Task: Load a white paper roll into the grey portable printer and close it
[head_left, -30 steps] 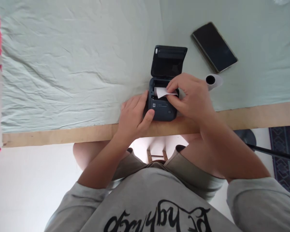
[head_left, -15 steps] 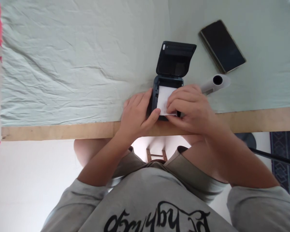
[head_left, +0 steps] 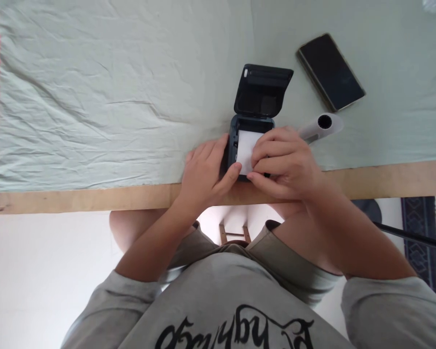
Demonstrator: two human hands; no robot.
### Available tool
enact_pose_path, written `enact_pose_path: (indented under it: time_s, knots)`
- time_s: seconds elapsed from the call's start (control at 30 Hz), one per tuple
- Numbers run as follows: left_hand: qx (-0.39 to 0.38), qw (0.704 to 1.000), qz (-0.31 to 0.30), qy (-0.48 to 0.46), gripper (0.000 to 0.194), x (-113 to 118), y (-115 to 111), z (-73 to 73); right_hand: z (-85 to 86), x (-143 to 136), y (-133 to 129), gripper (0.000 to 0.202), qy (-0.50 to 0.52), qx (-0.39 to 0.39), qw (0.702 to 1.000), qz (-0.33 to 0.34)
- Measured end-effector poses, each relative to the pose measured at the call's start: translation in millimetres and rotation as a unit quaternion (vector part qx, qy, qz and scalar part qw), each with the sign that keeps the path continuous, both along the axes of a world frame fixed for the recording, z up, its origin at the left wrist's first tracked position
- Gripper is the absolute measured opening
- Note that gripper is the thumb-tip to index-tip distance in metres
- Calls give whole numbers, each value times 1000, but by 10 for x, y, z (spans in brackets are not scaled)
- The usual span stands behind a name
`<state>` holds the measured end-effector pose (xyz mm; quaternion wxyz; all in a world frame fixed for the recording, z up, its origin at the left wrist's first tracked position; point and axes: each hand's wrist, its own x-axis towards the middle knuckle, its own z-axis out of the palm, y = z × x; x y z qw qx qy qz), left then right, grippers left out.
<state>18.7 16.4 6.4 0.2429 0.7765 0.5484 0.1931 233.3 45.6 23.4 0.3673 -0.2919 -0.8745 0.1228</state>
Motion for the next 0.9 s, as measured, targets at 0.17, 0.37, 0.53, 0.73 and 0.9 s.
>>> enact_pose_path:
  time_s: [0.17, 0.37, 0.53, 0.73, 0.9]
  knots:
    - [-7, 1000, 5, 0, 70, -1, -2, 0, -22, -27, 6, 33, 18, 21, 999, 17]
    - [-5, 1000, 8, -1, 66, -7, 4, 1, 30, -31, 20, 37, -5, -2, 999, 48]
    - [-16, 999, 13, -44, 58, -18, 60, 0, 39, -5, 38, 36, 4, -7, 997, 79]
    - [-8, 996, 72, -56, 47, 67, 95, -10, -30, -8, 32, 36, 31, -3, 996, 79]
    - [11, 995, 81, -53, 48, 93, 87, -40, -54, -24, 14, 31, 59, -15, 995, 78]
